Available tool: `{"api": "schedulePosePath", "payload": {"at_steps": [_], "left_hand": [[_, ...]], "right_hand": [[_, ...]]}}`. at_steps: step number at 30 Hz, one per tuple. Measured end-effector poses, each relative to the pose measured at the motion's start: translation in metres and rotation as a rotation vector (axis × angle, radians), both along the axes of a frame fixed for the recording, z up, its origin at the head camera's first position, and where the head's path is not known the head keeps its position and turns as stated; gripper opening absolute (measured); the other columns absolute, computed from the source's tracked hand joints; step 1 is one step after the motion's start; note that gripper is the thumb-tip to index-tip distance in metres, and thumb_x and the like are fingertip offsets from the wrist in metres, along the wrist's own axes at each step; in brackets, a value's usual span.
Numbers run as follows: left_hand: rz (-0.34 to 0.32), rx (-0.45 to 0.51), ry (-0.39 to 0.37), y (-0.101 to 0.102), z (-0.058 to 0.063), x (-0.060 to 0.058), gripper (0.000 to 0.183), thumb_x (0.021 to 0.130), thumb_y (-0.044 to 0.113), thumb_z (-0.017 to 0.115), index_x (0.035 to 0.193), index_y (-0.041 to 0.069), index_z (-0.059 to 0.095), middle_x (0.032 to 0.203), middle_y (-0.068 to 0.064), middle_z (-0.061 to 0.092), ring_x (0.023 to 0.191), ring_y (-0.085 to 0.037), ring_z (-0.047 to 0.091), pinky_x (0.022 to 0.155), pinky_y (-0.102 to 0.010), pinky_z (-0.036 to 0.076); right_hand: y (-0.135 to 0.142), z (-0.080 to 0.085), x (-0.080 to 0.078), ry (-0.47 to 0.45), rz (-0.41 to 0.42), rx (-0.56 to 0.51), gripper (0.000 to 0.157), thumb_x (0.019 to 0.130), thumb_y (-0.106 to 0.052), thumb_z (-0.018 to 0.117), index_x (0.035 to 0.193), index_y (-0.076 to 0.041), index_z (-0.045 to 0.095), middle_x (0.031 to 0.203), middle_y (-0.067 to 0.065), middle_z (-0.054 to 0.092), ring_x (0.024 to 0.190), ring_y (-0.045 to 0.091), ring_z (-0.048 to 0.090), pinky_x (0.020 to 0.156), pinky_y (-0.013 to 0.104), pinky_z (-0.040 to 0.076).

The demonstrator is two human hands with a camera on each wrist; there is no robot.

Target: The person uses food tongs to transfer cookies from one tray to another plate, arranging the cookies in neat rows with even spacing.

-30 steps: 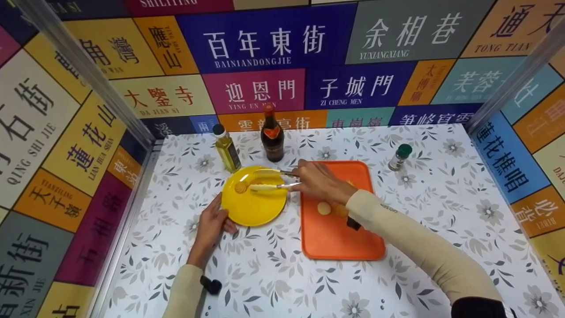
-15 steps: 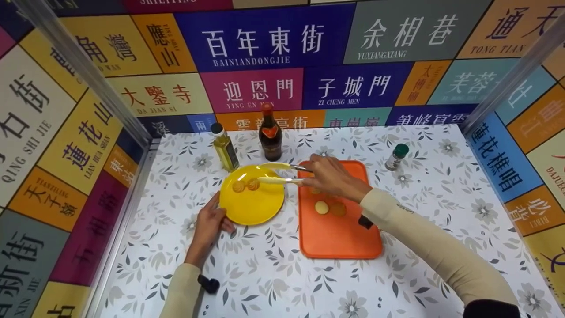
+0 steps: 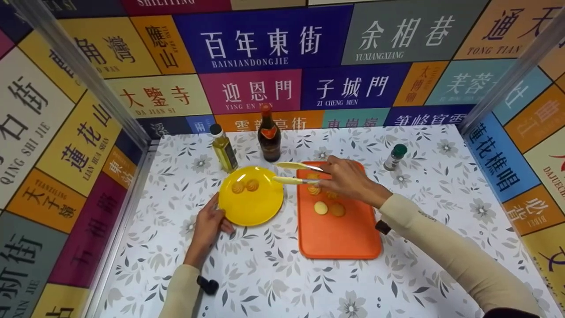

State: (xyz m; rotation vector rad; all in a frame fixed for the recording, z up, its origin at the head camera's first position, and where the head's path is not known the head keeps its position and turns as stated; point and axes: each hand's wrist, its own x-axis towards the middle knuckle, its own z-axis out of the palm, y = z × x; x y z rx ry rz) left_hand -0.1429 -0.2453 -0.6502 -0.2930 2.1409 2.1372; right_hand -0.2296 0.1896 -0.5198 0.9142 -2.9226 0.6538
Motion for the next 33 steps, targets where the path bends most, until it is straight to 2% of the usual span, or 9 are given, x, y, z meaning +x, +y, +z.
{"api": "schedulePosePath", "payload": {"at_steps": [3, 10, 16, 26, 33], "left_hand": [[0.002, 0.006, -0.004, 0.000, 0.000, 0.000, 0.066, 0.111, 0.005, 0.053, 0.173, 0.017, 0.037, 0.079, -0.027, 0.071, 0.060, -0.029, 0.072, 0.058, -0.037, 0.067], [0.001, 0.006, -0.003, 0.002, 0.001, 0.000, 0.066, 0.111, 0.004, 0.054, 0.173, 0.015, 0.037, 0.077, -0.026, 0.071, 0.058, -0.029, 0.072, 0.057, -0.037, 0.067], [-0.012, -0.007, -0.007, 0.000, 0.001, 0.000, 0.065, 0.111, 0.007, 0.054, 0.173, 0.018, 0.037, 0.080, -0.026, 0.072, 0.060, -0.029, 0.072, 0.060, -0.037, 0.067], [-0.028, 0.001, 0.051, 0.000, 0.000, 0.002, 0.065, 0.112, 0.004, 0.054, 0.174, 0.012, 0.035, 0.077, -0.027, 0.073, 0.058, -0.029, 0.073, 0.058, -0.037, 0.067], [-0.023, -0.009, 0.041, 0.000, 0.001, 0.002, 0.065, 0.112, 0.004, 0.054, 0.174, 0.013, 0.035, 0.077, -0.026, 0.073, 0.058, -0.027, 0.072, 0.057, -0.036, 0.067]], "right_hand": [[0.007, -0.002, 0.003, 0.050, 0.006, 0.005, 0.043, 0.096, -0.039, 0.088, 0.118, -0.002, 0.084, 0.095, 0.013, 0.066, 0.069, 0.023, 0.060, 0.058, 0.037, 0.052], [0.024, -0.004, 0.009, 0.135, 0.048, -0.017, 0.042, 0.093, -0.035, 0.090, 0.116, 0.000, 0.083, 0.087, 0.011, 0.061, 0.067, 0.024, 0.056, 0.058, 0.039, 0.051], [0.037, -0.004, 0.015, 0.139, 0.036, -0.027, 0.038, 0.093, -0.035, 0.091, 0.109, -0.002, 0.082, 0.086, 0.009, 0.059, 0.068, 0.022, 0.054, 0.058, 0.035, 0.047], [0.056, -0.010, 0.024, 0.141, 0.019, -0.033, 0.046, 0.092, -0.033, 0.091, 0.122, 0.001, 0.082, 0.098, 0.013, 0.066, 0.075, 0.025, 0.064, 0.065, 0.041, 0.057], [0.065, -0.018, 0.031, 0.116, -0.013, -0.019, 0.043, 0.092, -0.029, 0.092, 0.122, 0.001, 0.082, 0.092, 0.010, 0.062, 0.070, 0.022, 0.060, 0.060, 0.036, 0.052]]}}
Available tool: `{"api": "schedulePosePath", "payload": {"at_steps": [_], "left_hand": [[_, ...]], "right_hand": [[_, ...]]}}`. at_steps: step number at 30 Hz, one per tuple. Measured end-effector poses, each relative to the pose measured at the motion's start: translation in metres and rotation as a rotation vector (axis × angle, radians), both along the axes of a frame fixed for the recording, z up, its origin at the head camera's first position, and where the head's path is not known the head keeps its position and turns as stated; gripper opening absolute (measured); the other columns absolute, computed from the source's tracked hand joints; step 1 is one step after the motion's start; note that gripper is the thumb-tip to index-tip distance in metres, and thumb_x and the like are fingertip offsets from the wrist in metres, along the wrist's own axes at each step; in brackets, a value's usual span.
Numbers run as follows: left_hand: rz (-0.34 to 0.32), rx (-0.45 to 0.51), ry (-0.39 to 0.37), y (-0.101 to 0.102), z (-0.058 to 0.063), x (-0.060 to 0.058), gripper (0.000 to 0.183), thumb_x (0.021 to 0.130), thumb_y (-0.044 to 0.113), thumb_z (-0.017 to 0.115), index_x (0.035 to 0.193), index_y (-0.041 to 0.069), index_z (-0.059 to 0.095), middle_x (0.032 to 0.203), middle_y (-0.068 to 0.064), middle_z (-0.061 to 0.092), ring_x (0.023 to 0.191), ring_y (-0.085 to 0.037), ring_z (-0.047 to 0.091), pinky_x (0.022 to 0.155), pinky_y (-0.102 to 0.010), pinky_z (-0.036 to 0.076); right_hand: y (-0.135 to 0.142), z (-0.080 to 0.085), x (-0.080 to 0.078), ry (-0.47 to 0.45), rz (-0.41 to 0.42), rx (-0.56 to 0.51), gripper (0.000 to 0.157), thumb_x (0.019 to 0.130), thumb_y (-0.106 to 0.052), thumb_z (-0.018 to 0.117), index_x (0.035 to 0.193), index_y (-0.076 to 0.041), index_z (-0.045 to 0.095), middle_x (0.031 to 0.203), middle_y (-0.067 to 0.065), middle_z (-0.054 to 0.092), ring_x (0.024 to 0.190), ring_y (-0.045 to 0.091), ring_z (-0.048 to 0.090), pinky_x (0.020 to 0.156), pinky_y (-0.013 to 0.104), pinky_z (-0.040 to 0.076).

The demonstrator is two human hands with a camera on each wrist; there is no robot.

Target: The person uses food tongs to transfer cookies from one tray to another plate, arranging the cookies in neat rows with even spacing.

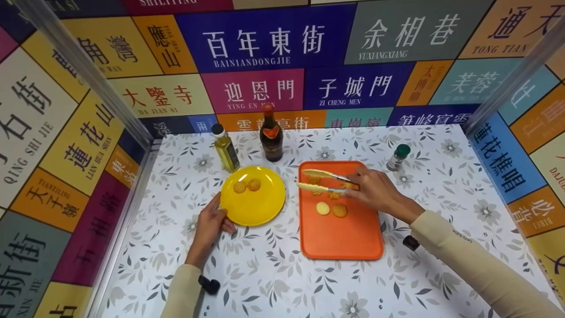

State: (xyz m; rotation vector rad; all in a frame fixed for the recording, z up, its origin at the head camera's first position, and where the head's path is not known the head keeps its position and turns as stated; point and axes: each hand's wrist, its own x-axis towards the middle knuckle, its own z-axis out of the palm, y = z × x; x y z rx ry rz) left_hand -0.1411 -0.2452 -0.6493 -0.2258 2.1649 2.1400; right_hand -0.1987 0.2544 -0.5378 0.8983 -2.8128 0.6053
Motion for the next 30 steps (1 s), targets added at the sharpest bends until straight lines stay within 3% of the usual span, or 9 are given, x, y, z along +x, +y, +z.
{"api": "schedulePosePath", "payload": {"at_steps": [12, 21, 30], "left_hand": [[0.009, -0.001, -0.070, 0.000, 0.001, -0.002, 0.064, 0.113, 0.009, 0.055, 0.173, 0.021, 0.038, 0.083, -0.027, 0.073, 0.061, -0.029, 0.072, 0.062, -0.037, 0.068], [0.002, -0.022, 0.002, 0.000, 0.001, 0.000, 0.065, 0.111, 0.005, 0.054, 0.173, 0.013, 0.037, 0.079, -0.028, 0.073, 0.059, -0.030, 0.074, 0.057, -0.035, 0.067], [0.007, -0.019, -0.004, 0.000, 0.002, 0.000, 0.064, 0.111, 0.005, 0.053, 0.173, 0.016, 0.038, 0.079, -0.027, 0.073, 0.059, -0.030, 0.073, 0.058, -0.036, 0.067]], "right_hand": [[0.011, -0.009, 0.011, 0.012, 0.025, 0.008, 0.045, 0.089, -0.029, 0.095, 0.120, 0.001, 0.083, 0.089, 0.004, 0.057, 0.069, 0.020, 0.055, 0.059, 0.032, 0.047], [0.017, -0.012, 0.016, -0.068, 0.010, 0.014, 0.047, 0.092, -0.028, 0.092, 0.128, 0.000, 0.081, 0.090, 0.004, 0.056, 0.071, 0.015, 0.052, 0.060, 0.027, 0.045], [0.021, -0.014, 0.017, -0.064, -0.009, 0.002, 0.047, 0.092, -0.027, 0.092, 0.128, 0.000, 0.081, 0.090, 0.006, 0.060, 0.071, 0.015, 0.053, 0.059, 0.027, 0.044]]}}
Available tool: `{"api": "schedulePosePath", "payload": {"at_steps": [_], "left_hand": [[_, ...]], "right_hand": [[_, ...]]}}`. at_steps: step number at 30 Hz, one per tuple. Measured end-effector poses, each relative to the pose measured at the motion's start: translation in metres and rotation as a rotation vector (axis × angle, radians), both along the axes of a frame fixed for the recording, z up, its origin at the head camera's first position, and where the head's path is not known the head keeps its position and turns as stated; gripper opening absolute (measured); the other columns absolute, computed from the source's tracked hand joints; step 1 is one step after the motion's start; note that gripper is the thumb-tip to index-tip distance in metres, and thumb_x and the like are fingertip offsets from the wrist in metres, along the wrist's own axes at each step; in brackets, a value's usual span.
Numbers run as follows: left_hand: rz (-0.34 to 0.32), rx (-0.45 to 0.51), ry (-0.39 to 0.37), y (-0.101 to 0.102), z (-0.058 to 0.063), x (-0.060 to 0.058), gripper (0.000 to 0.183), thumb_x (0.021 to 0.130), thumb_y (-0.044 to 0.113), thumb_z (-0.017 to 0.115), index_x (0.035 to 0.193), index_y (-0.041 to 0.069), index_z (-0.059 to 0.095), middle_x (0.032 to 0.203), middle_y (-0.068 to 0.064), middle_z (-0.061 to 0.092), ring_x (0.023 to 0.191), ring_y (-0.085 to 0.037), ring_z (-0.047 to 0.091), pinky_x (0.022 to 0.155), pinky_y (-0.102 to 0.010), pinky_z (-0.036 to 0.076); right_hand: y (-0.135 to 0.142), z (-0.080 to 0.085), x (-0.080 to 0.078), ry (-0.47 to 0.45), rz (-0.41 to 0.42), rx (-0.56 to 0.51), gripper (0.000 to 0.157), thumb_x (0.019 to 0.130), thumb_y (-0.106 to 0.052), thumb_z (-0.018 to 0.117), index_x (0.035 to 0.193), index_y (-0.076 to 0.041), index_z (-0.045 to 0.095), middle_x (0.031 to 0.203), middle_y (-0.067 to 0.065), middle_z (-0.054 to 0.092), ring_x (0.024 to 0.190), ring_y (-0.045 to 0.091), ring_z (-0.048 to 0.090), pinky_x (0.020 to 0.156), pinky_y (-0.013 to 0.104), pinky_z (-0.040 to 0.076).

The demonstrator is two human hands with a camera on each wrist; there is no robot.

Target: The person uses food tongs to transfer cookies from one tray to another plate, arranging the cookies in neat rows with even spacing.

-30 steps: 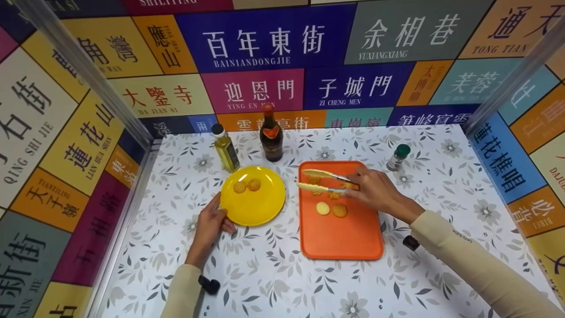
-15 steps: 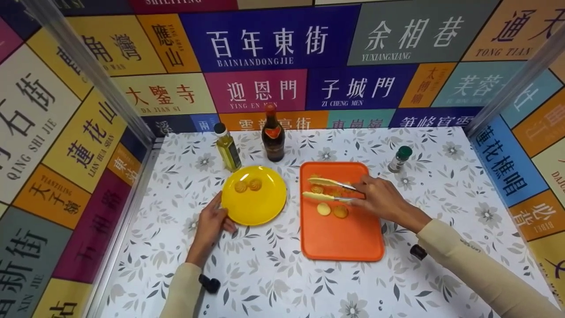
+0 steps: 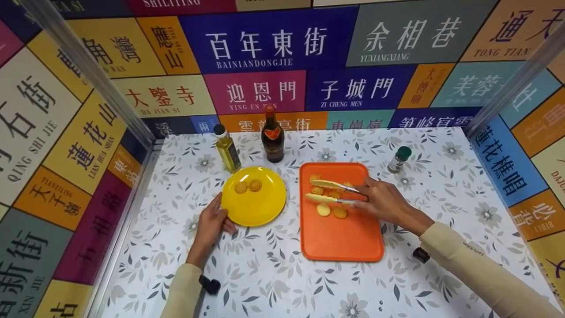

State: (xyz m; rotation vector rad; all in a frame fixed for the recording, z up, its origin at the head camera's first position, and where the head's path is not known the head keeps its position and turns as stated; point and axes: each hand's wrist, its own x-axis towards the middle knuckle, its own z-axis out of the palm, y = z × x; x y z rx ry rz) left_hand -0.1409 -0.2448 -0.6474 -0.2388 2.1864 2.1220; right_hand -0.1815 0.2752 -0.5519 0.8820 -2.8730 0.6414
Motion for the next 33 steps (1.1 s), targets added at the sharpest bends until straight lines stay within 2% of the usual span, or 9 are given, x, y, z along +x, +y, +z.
{"api": "schedulePosePath", "payload": {"at_steps": [12, 21, 33], "left_hand": [[0.004, 0.038, -0.026, 0.000, -0.003, -0.002, 0.064, 0.112, 0.008, 0.055, 0.173, 0.018, 0.039, 0.081, -0.029, 0.072, 0.059, -0.030, 0.073, 0.059, -0.038, 0.067], [-0.011, 0.050, 0.017, -0.001, -0.003, -0.001, 0.064, 0.112, 0.006, 0.054, 0.173, 0.013, 0.037, 0.077, -0.030, 0.071, 0.056, -0.030, 0.072, 0.055, -0.037, 0.066], [0.001, 0.041, -0.004, -0.001, -0.003, -0.001, 0.064, 0.112, 0.005, 0.053, 0.173, 0.016, 0.038, 0.079, -0.030, 0.072, 0.058, -0.030, 0.073, 0.056, -0.038, 0.066]], "right_hand": [[0.007, -0.002, 0.001, -0.013, -0.016, -0.006, 0.044, 0.093, -0.027, 0.091, 0.127, -0.001, 0.082, 0.098, 0.008, 0.068, 0.076, 0.016, 0.059, 0.062, 0.028, 0.052], [0.010, -0.006, 0.000, 0.006, -0.010, 0.006, 0.041, 0.092, -0.028, 0.092, 0.121, -0.001, 0.083, 0.090, 0.009, 0.064, 0.070, 0.015, 0.055, 0.060, 0.029, 0.047], [0.013, -0.005, -0.002, 0.059, 0.017, 0.014, 0.037, 0.090, -0.023, 0.093, 0.117, 0.002, 0.083, 0.088, 0.005, 0.059, 0.070, 0.017, 0.054, 0.059, 0.029, 0.047]]}}
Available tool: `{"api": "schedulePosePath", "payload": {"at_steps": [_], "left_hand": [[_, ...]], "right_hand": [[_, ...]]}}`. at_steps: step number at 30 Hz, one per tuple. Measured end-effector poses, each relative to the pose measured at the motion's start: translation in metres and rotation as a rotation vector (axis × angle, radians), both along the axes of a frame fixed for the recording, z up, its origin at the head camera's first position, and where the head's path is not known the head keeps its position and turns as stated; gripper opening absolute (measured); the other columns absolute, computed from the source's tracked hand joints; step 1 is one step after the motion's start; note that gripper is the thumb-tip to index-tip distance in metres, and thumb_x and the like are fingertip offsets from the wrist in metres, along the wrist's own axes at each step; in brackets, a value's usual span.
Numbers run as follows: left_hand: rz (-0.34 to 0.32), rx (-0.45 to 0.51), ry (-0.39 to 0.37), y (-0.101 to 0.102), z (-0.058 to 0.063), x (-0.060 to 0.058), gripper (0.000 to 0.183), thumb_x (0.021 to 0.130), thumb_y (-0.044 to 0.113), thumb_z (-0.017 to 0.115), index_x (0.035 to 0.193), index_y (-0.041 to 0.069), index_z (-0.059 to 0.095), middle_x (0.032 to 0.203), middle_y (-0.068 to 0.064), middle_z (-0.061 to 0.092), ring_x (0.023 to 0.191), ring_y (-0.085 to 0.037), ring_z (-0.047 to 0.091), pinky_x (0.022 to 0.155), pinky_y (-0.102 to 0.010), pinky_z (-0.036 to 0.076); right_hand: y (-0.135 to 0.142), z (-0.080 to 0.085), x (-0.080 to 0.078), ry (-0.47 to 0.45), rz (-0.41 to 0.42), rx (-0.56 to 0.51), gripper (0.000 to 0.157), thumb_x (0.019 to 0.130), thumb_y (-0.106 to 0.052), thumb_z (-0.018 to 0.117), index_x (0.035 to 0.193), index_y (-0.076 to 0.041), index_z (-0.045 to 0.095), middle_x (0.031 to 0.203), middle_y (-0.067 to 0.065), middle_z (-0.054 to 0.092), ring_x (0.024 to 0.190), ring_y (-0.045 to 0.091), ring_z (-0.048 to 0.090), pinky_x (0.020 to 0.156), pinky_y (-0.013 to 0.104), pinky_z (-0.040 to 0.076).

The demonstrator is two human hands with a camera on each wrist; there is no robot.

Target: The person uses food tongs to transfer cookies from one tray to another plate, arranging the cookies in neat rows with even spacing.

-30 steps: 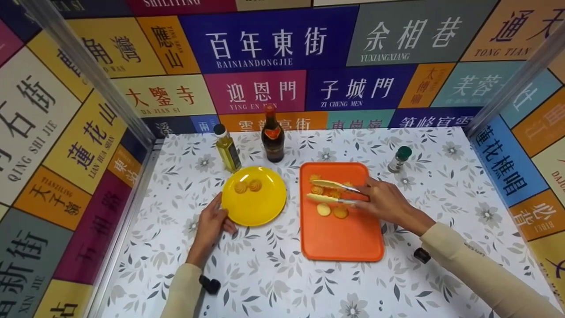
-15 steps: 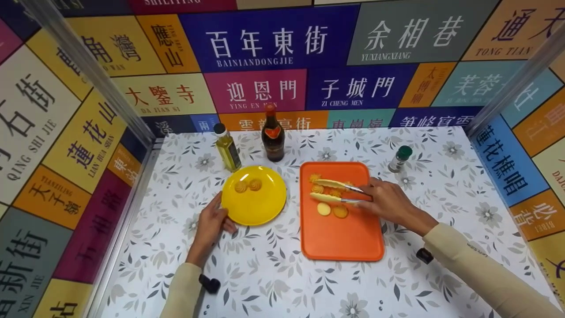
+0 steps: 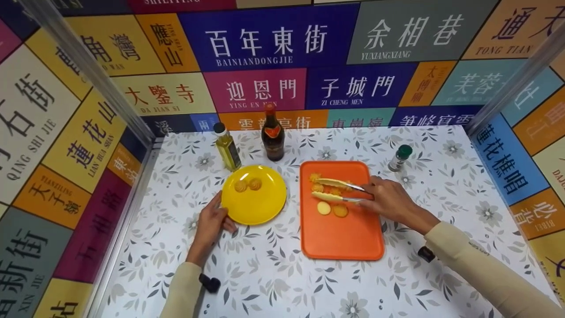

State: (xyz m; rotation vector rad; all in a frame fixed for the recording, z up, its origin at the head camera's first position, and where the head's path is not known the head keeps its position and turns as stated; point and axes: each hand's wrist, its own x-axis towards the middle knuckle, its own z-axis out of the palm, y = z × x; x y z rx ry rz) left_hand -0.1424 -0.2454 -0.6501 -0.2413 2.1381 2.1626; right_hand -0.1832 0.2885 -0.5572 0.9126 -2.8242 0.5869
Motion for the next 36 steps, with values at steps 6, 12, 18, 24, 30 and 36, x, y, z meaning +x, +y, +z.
{"api": "schedulePosePath", "payload": {"at_steps": [6, 12, 18, 24, 30, 36], "left_hand": [[0.001, -0.007, -0.012, -0.0008, -0.0020, -0.0005, 0.063, 0.112, 0.008, 0.054, 0.173, 0.016, 0.037, 0.079, -0.028, 0.072, 0.059, -0.030, 0.073, 0.058, -0.040, 0.067], [0.002, 0.002, -0.017, -0.0001, -0.0014, -0.0001, 0.064, 0.112, 0.007, 0.054, 0.173, 0.016, 0.037, 0.080, -0.029, 0.072, 0.059, -0.030, 0.073, 0.058, -0.040, 0.067], [0.008, 0.008, -0.009, 0.0015, 0.0011, 0.0002, 0.065, 0.111, 0.003, 0.053, 0.173, 0.013, 0.036, 0.079, -0.030, 0.071, 0.059, -0.032, 0.073, 0.057, -0.038, 0.067], [0.003, -0.003, -0.027, 0.0008, 0.0018, -0.0004, 0.065, 0.112, 0.006, 0.053, 0.174, 0.016, 0.036, 0.081, -0.028, 0.072, 0.060, -0.030, 0.073, 0.058, -0.037, 0.067], [-0.002, -0.003, -0.025, 0.0006, 0.0017, -0.0005, 0.064, 0.112, 0.006, 0.053, 0.173, 0.017, 0.037, 0.081, -0.030, 0.072, 0.059, -0.029, 0.072, 0.058, -0.037, 0.067], [0.005, -0.002, -0.031, 0.0005, 0.0015, -0.0006, 0.064, 0.112, 0.007, 0.054, 0.173, 0.017, 0.038, 0.081, -0.030, 0.072, 0.059, -0.030, 0.073, 0.058, -0.038, 0.067]], "right_hand": [[0.0016, 0.0002, -0.0006, -0.025, -0.014, 0.022, 0.041, 0.090, -0.023, 0.094, 0.118, 0.004, 0.083, 0.088, 0.007, 0.059, 0.069, 0.017, 0.054, 0.059, 0.029, 0.047], [0.0018, -0.0009, -0.0023, -0.051, -0.014, 0.036, 0.043, 0.091, -0.025, 0.093, 0.121, 0.003, 0.082, 0.088, 0.009, 0.060, 0.069, 0.017, 0.052, 0.060, 0.029, 0.045], [0.0010, -0.0008, -0.0024, -0.035, -0.010, 0.046, 0.043, 0.090, -0.027, 0.094, 0.118, 0.003, 0.083, 0.085, 0.003, 0.055, 0.068, 0.015, 0.051, 0.059, 0.028, 0.042], [0.0012, -0.0010, -0.0035, -0.064, -0.015, 0.033, 0.040, 0.091, -0.026, 0.093, 0.117, 0.003, 0.083, 0.087, 0.007, 0.059, 0.069, 0.015, 0.051, 0.059, 0.028, 0.042], [0.0017, -0.0016, -0.0046, -0.094, -0.021, 0.024, 0.042, 0.092, -0.027, 0.092, 0.121, 0.002, 0.083, 0.091, 0.008, 0.062, 0.072, 0.016, 0.053, 0.061, 0.028, 0.044], [0.0015, 0.0002, -0.0049, -0.110, -0.022, 0.022, 0.042, 0.092, -0.027, 0.092, 0.120, 0.003, 0.083, 0.090, 0.008, 0.061, 0.072, 0.016, 0.053, 0.060, 0.028, 0.044]]}}
